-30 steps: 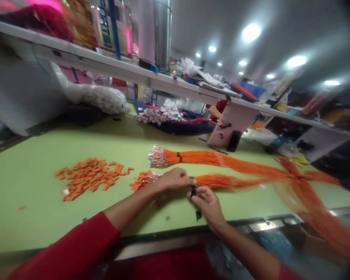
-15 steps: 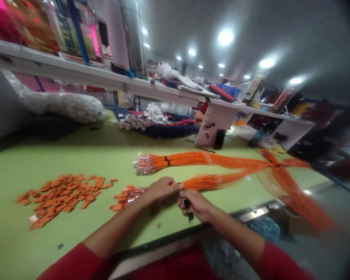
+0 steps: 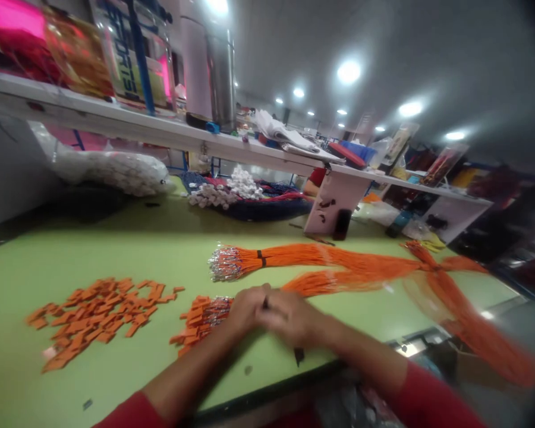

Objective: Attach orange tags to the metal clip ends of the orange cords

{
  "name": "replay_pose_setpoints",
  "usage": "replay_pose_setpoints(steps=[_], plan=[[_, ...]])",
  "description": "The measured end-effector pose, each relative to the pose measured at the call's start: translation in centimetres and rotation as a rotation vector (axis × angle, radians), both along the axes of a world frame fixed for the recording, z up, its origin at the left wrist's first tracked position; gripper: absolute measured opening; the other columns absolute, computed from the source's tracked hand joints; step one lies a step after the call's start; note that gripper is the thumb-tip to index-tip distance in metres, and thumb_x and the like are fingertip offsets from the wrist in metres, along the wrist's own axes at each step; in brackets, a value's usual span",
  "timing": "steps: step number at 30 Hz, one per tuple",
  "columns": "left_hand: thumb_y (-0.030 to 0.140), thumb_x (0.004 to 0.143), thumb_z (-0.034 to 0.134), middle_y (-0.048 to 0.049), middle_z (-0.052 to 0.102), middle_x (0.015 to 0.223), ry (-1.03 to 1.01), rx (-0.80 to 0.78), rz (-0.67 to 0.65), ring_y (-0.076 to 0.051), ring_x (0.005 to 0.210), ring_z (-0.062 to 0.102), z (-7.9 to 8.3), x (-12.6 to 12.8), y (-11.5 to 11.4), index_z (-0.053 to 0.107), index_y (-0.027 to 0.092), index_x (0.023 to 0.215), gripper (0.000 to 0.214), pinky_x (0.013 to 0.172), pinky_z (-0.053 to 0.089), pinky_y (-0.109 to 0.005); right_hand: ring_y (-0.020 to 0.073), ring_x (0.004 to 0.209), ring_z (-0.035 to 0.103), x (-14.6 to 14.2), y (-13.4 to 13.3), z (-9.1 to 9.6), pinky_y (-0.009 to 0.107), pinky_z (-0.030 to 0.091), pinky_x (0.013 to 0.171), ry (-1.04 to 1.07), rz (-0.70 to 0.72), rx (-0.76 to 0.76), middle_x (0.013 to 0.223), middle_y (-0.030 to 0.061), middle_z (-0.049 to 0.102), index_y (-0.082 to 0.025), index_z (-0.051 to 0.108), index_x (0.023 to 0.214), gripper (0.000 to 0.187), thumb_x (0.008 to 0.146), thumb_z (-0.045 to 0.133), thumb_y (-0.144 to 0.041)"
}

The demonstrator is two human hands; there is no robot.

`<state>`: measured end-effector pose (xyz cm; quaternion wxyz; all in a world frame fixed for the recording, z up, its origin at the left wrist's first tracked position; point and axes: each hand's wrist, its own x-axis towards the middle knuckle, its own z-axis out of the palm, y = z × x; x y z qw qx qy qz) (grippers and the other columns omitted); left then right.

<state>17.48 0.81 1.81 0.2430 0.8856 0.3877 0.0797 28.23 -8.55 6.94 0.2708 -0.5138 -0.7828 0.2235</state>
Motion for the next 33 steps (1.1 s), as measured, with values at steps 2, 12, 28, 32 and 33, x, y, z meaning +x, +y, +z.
replay_pose_setpoints(steps=[2, 12, 28, 32, 33], plan=[[0.051, 0.094, 0.040, -0.0161, 0.074, 0.088, 0.014, 0.039, -0.033, -0.032, 0.085, 0.070, -0.2, -0.3, -0.4, 0.066, 0.016, 0.090, 0.043, 0.074, 0.047, -0.039, 0.0199, 0.084, 0.063, 3.8, 5.2, 0.3, 0.030, 0.047, 0.076, -0.169, -0.381, -0.018, 0.102, 0.0084, 0.069, -0.020, 0.049, 0.134, 0.040, 0.095, 0.052, -0.031], [0.054, 0.092, 0.043, -0.0138, 0.075, 0.083, 0.029, 0.128, -0.066, -0.033, 0.078, 0.070, -0.8, -0.8, -0.4, 0.060, 0.018, 0.096, 0.039, 0.064, 0.045, -0.038, 0.0316, 0.116, 0.054, 16.4, 18.0, -0.2, 0.038, 0.038, 0.097, -0.406, -0.643, 0.011, 0.124, 0.0208, 0.063, -0.011, 0.063, 0.119, 0.034, 0.087, 0.065, -0.023], [0.019, 0.092, 0.041, -0.0143, 0.073, 0.090, -0.053, 0.774, -0.384, -0.032, 0.082, 0.067, 4.7, -0.3, -3.8, 0.065, 0.016, 0.096, 0.024, 0.077, 0.046, -0.045, 0.0255, 0.098, 0.061, 14.6, -5.5, -3.3, 0.039, 0.044, 0.090, -0.363, -0.335, 0.210, 0.107, 0.0142, 0.068, -0.017, 0.063, 0.117, 0.036, 0.094, 0.054, -0.043], [0.022, 0.089, 0.054, -0.0126, 0.067, 0.126, -0.553, 1.014, -0.433, -0.031, 0.112, 0.063, 6.0, -0.3, -7.6, 0.054, 0.022, 0.131, 0.042, 0.097, 0.044, -0.045, 0.0246, 0.091, 0.062, 17.5, -8.0, -3.1, 0.034, 0.048, 0.084, -0.224, -0.786, 0.419, 0.099, 0.0096, 0.068, -0.022, 0.064, 0.104, 0.028, 0.089, 0.059, -0.045], [0.020, 0.087, 0.057, -0.0094, 0.067, 0.127, -0.646, 1.015, -0.473, -0.028, 0.114, 0.063, 5.9, -0.4, -8.3, 0.052, 0.025, 0.134, 0.048, 0.100, 0.044, -0.042, 0.0247, 0.092, 0.062, 18.6, -8.7, -2.7, 0.033, 0.047, 0.084, -0.202, -0.925, 0.459, 0.100, 0.0094, 0.068, -0.023, 0.064, 0.105, 0.028, 0.088, 0.059, -0.044]])
